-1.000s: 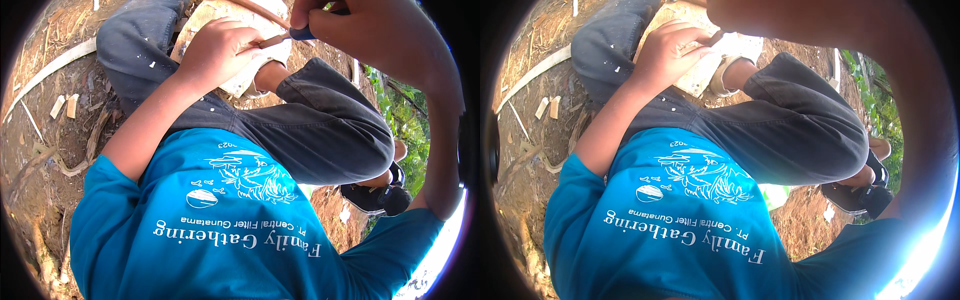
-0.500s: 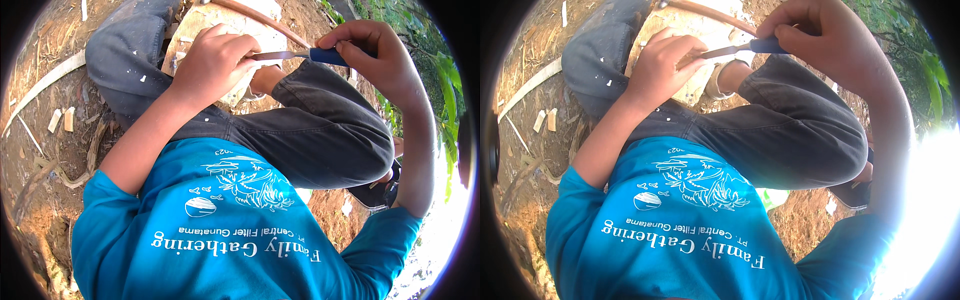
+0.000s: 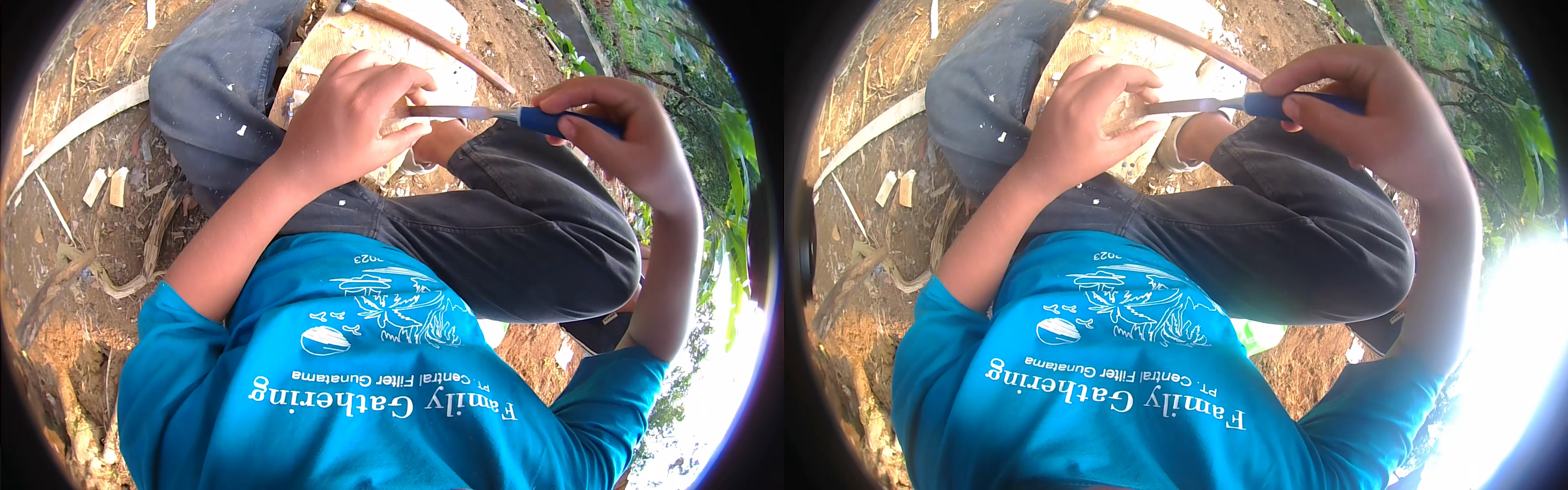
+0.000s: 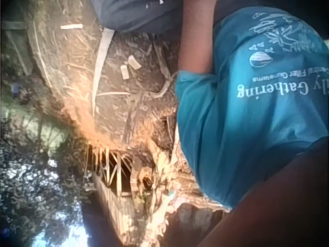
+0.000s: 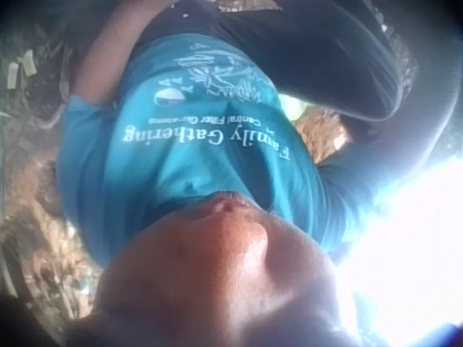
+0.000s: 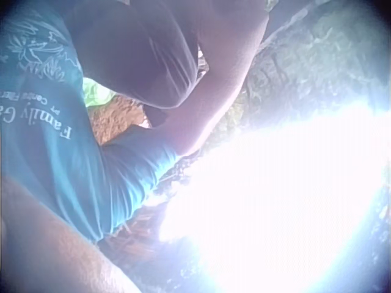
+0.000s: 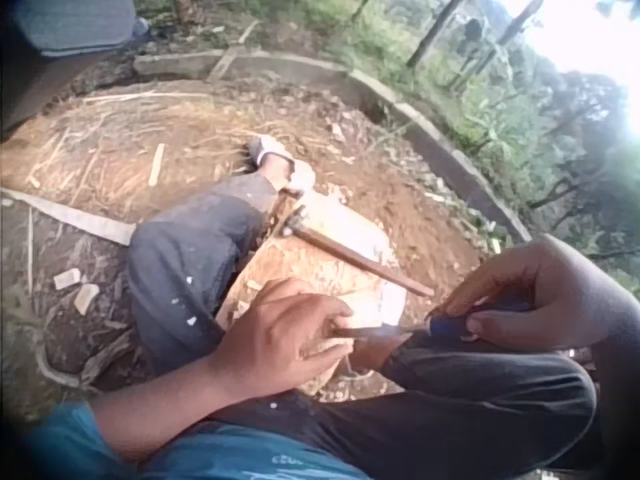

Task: The person carves a wooden block using a chisel and hammer while sitting on the ground.

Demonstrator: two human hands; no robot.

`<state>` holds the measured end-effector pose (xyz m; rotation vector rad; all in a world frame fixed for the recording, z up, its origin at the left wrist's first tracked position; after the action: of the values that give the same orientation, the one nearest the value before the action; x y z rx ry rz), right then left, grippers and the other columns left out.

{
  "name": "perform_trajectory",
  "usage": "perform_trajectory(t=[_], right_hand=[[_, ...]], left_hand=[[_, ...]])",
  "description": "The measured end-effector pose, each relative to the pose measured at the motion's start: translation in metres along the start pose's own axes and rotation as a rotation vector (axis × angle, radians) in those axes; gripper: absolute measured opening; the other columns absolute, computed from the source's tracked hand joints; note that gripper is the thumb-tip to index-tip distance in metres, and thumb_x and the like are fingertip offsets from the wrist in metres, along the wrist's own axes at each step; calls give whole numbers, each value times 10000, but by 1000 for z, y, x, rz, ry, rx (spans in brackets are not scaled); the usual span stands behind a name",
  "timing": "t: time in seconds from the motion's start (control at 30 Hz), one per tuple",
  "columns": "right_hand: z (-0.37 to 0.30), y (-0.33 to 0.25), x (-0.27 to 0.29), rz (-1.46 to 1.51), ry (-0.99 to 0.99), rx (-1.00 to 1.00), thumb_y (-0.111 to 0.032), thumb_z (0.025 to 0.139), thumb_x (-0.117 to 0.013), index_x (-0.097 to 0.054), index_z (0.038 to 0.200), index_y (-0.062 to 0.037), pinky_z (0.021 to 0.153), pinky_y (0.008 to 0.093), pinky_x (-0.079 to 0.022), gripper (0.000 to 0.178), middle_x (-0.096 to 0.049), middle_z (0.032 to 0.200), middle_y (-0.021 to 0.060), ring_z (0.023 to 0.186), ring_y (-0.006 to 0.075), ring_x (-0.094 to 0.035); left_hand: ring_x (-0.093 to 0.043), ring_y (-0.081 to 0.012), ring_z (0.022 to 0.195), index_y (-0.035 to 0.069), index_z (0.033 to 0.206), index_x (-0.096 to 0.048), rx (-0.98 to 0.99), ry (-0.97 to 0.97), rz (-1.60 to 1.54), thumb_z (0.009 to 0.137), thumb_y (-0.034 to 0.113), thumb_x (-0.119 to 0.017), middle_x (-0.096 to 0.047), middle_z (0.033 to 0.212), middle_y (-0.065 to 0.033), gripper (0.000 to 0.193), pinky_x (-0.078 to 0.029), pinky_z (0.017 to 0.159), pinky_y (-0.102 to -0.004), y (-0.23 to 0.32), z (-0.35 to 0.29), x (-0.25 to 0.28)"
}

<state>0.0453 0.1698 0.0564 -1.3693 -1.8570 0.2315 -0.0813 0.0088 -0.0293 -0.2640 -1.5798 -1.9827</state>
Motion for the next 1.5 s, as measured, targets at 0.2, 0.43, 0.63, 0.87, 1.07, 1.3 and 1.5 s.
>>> perform_trajectory(t=[0.2, 0.43, 0.63, 0.87, 1.07, 1.3, 1.5], right_hand=[[-24, -104, -11, -337, 100, 335, 77, 900, -645, -697, 1064, 33, 915, 314, -563, 177, -718, 1113, 135, 1034, 198, -710], [-9, -112, -16, -315, 144, 291, 115, 926, -592, -637, 1109, 4, 898, 300, -564, 218, -695, 1108, 111, 1005, 179, -707], [1, -117, -23, -286, 122, 265, 109, 947, -568, -620, 1134, -2, 885, 294, -568, 223, -692, 1106, 102, 1009, 164, -705], [14, -98, -16, -118, 64, 106, 94, 968, -528, -638, 1122, 6, 880, 295, -579, 209, -694, 1117, 95, 1012, 153, -706], [16, -48, -7, 40, 76, -137, 93, 957, -500, -696, 1034, 35, 912, 313, -595, 218, -697, 1144, 114, 1024, 174, -707], [12, -11, -4, 173, 13, 60, 42, 981, -549, -695, 1067, 48, 920, 330, -588, 170, -715, 1129, 132, 1016, 194, -707], [23, 23, -1, 204, -34, 27, 0, 998, -593, -701, 1086, 35, 840, 295, -593, 144, -735, 1104, 126, 916, 165, -713]], left_hand=[[-635, -281, 958, 125, 980, -727, -72, 21, 79, 757, 113, -839, -695, 932, -48, 250, -504, 884, -406, -1, 0, -1], [-636, -283, 944, 104, 945, -714, -48, 61, 64, 760, 107, -830, -679, 903, -58, 219, -497, 867, -414, 0, 2, 6], [-635, -285, 949, 99, 922, -711, -19, 56, 63, 774, 125, -828, -676, 889, -59, 191, -494, 864, -418, -9, -1, 5], [-630, -288, 975, 105, 921, -721, -7, 62, 59, 796, 139, -813, -677, 893, -55, 159, -485, 886, -425, -11, -1, 5], [-611, -298, 1019, 107, 931, -750, 0, 76, 64, 813, 137, -800, -672, 895, -62, 132, -472, 908, -432, -11, -3, 3], [-588, -299, 964, 108, 966, -781, -47, 105, 112, 822, 127, -795, -616, 834, -76, 146, -474, 889, -432, -9, -4, 1], [-607, -307, 980, 98, 951, -767, 68, -35, 87, 810, 115, -788, -642, 851, -76, 143, -482, 906, -426, -18, -1, -4]])
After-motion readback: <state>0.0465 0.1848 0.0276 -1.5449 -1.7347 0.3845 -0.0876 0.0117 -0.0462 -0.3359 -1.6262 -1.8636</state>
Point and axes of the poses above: each hand's wrist, its own z-axis towards the middle knuckle, its own x-axis out of the back of the hand, y = z × x, the point moved 9 cm from there along z, towards the middle knuckle
